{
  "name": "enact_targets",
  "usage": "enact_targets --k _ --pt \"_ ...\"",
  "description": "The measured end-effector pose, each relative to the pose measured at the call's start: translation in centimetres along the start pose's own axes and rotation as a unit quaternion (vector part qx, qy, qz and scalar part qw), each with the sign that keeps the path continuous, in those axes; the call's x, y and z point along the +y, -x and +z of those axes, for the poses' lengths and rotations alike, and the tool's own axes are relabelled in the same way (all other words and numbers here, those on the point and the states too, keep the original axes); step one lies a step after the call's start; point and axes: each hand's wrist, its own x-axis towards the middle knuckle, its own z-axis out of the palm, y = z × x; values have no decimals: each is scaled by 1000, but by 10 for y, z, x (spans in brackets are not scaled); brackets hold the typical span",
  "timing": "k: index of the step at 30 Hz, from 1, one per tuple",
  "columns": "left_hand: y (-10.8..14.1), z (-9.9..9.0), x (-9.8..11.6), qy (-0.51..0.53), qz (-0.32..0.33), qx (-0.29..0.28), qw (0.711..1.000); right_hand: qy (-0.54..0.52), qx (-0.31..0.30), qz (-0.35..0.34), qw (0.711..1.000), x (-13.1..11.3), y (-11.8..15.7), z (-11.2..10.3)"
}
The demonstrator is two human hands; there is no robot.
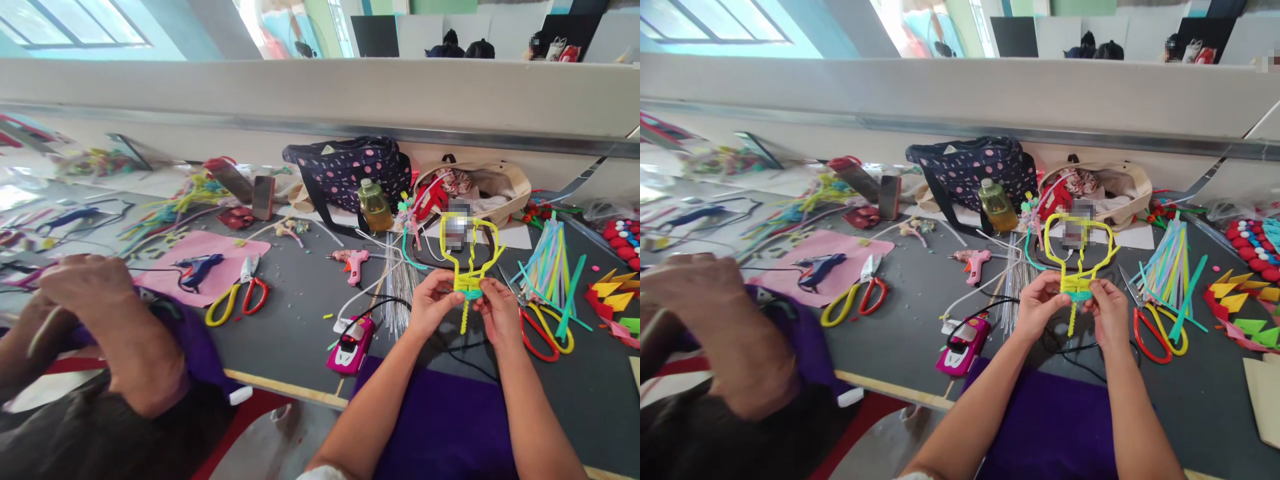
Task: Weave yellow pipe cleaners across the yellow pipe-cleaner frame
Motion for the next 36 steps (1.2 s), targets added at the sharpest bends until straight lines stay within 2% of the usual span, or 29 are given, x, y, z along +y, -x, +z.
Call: enact_targets --k 3,8,13,20,25,32,36 --pt "1 3 3 5 -37 10 999 14 1 -8 1000 1 0 0" --pt "-1 5 3 9 -74 49 996 68 12 -60 996 6 -2 -1" --pt "-4 3 0 34 -113 47 992 103 27 -95 990 8 -6 -3" --pt "-8 0 -2 45 -129 112 984 150 40 -144 977 10 -5 -3" --pt "-8 -1 -4 63 -155 113 979 149 50 -153 976 9 -2 -2" --pt "-8 -1 -7 57 -129 145 979 141 39 -153 977 8 -2 0" --pt "-9 -2 -6 47 -113 162 979 168 93 -217 957 10 -3 -3"
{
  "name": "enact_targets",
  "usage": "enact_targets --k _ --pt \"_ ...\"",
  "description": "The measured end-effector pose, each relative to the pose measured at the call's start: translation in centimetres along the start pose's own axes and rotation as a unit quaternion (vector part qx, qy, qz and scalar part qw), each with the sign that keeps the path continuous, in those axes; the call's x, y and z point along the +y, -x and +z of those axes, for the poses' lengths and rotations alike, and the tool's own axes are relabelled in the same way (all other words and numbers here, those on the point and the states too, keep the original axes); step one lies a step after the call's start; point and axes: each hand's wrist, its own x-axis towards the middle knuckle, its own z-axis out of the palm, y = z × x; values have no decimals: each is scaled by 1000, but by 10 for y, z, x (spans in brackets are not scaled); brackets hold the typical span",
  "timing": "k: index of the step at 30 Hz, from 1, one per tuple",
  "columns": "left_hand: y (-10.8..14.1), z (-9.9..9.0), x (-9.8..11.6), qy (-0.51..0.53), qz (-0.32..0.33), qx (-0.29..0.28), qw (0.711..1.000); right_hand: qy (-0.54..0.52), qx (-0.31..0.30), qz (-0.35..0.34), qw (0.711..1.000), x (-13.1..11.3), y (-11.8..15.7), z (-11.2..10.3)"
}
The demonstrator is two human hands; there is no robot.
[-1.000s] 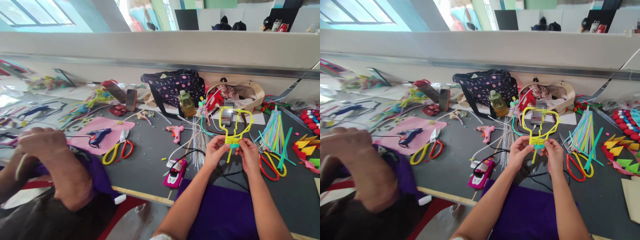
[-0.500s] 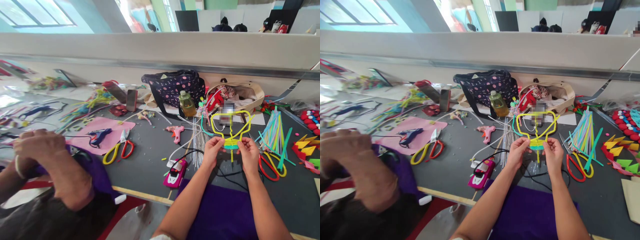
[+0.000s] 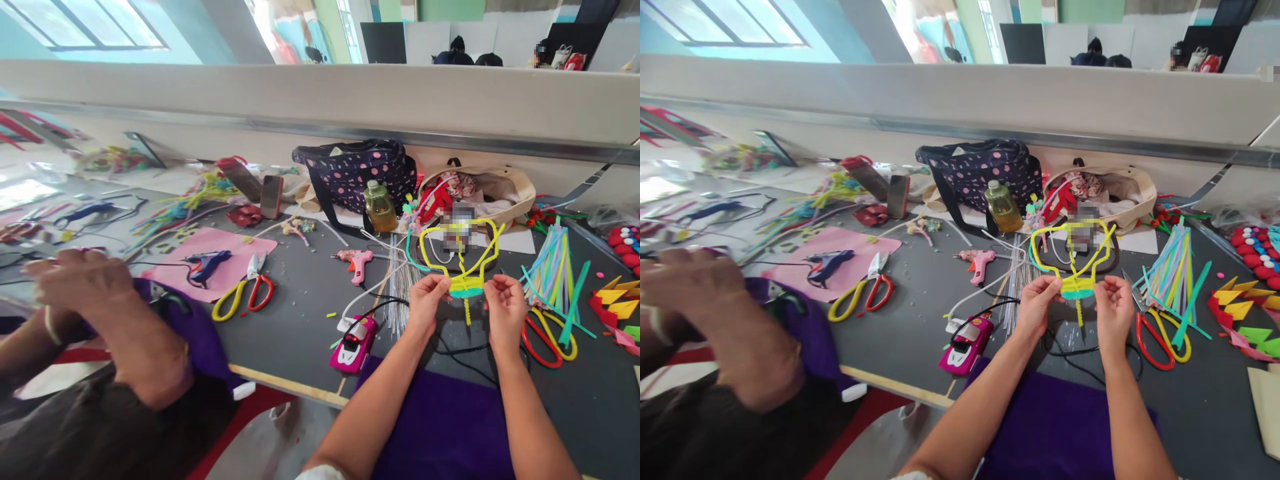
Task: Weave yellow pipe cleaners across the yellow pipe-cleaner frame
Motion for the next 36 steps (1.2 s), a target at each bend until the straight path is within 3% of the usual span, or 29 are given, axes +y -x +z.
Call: enact_targets --k 3,6,21,29,33,36 --pt "0 -1 0 2 6 0 1000 25 33 -28 999 1 0 -3" --pt "1 0 -1 1 8 -7 1000 3 36 -8 999 0 -2 -4" --pt "2 1 0 -5 -3 -19 1000 -77 -111 120 984 -5 -8 -8" --pt "4 2 0 -15 17 -33 999 -110 -105 134 979 -7 -9 -8" --pt "5 3 0 -10 -5 -56 998 -190 -95 171 962 -8 -11 -8" --pt "7 4 1 -4 -30 -88 996 -171 -114 209 956 -7 -10 -8"
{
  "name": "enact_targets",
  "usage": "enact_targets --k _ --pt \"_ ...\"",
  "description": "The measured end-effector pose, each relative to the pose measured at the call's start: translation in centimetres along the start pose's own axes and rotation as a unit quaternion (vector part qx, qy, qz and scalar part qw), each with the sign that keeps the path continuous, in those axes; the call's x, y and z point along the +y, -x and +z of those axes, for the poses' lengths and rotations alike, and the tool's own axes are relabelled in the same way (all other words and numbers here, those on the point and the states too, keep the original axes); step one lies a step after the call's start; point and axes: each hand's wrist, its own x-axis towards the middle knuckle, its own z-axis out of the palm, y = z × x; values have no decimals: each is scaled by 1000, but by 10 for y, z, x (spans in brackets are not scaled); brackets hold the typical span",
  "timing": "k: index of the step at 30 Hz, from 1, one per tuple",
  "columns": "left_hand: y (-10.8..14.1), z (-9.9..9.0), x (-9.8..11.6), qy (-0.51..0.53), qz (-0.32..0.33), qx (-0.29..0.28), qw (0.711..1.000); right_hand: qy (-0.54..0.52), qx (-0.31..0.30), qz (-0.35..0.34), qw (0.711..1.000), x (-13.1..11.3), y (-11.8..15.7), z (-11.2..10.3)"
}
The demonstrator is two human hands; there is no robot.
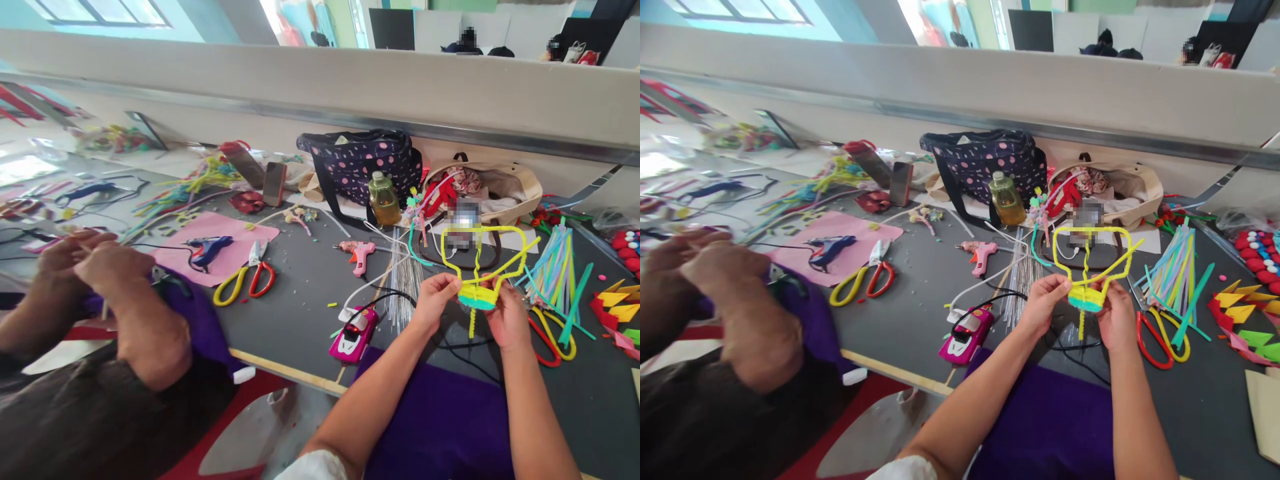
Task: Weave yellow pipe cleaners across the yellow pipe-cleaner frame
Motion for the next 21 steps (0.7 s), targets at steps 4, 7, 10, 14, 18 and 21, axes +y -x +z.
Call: enact_targets --k 4,7,10,14,18,21 --pt "2 2 0 1 -39 -32 999 35 -50 18 998 0 5 0" --pt "3 2 -1 8 -74 -53 996 42 -76 24 996 -1 10 1" --pt "3 2 -3 20 -102 -58 993 46 -91 22 995 -3 12 0" --pt "1 1 -6 28 -114 -50 992 58 -107 17 992 -4 11 -2" --pt "0 1 -7 35 -111 -41 992 73 -121 -13 990 -3 12 -1" --pt "1 1 -7 34 -99 -29 994 84 -136 -23 987 -3 13 0"
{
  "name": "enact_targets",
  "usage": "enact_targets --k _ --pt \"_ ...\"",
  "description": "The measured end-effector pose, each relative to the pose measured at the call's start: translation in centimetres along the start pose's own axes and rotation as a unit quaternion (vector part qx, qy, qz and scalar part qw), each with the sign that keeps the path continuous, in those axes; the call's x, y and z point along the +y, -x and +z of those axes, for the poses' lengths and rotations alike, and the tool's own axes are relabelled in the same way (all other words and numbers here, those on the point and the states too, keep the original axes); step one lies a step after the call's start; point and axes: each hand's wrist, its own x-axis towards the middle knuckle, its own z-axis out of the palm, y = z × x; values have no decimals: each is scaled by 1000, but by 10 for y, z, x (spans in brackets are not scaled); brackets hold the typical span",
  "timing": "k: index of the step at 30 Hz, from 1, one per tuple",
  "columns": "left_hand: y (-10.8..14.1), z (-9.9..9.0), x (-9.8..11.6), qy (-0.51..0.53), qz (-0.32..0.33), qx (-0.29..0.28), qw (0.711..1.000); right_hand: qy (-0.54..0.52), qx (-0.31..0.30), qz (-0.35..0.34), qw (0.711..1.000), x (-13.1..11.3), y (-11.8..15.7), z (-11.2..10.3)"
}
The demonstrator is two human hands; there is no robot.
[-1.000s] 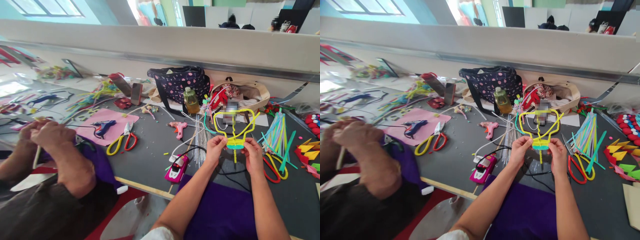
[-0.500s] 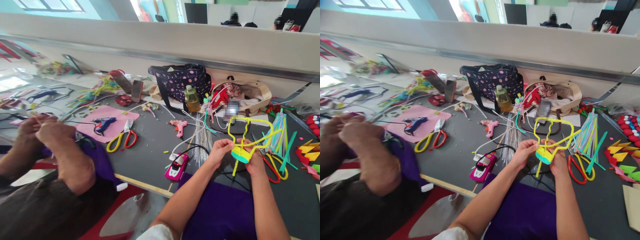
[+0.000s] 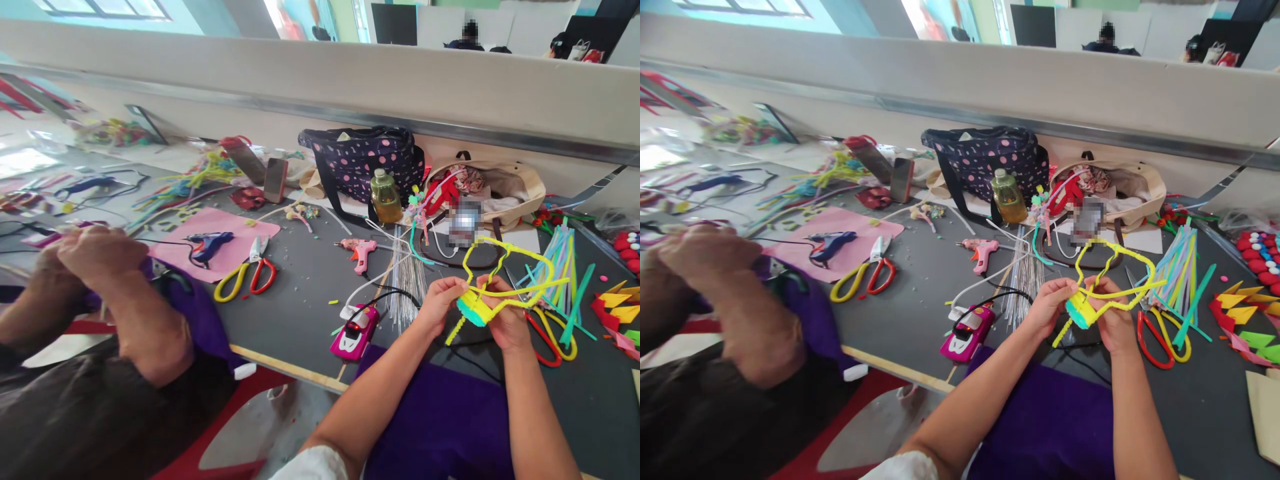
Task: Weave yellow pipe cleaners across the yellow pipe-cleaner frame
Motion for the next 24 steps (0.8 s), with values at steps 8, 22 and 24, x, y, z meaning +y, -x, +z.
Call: enact_targets --k 8,22,24 --pt "0 -1 1 -8 9 2 1000 -8 8 14 1000 -2 -1 2" --pt "1 2 10 -21 166 141 976 -46 225 -92 969 4 -14 -3" --pt "2 3 8 -49 202 159 965 9 262 -146 954 4 -11 1"
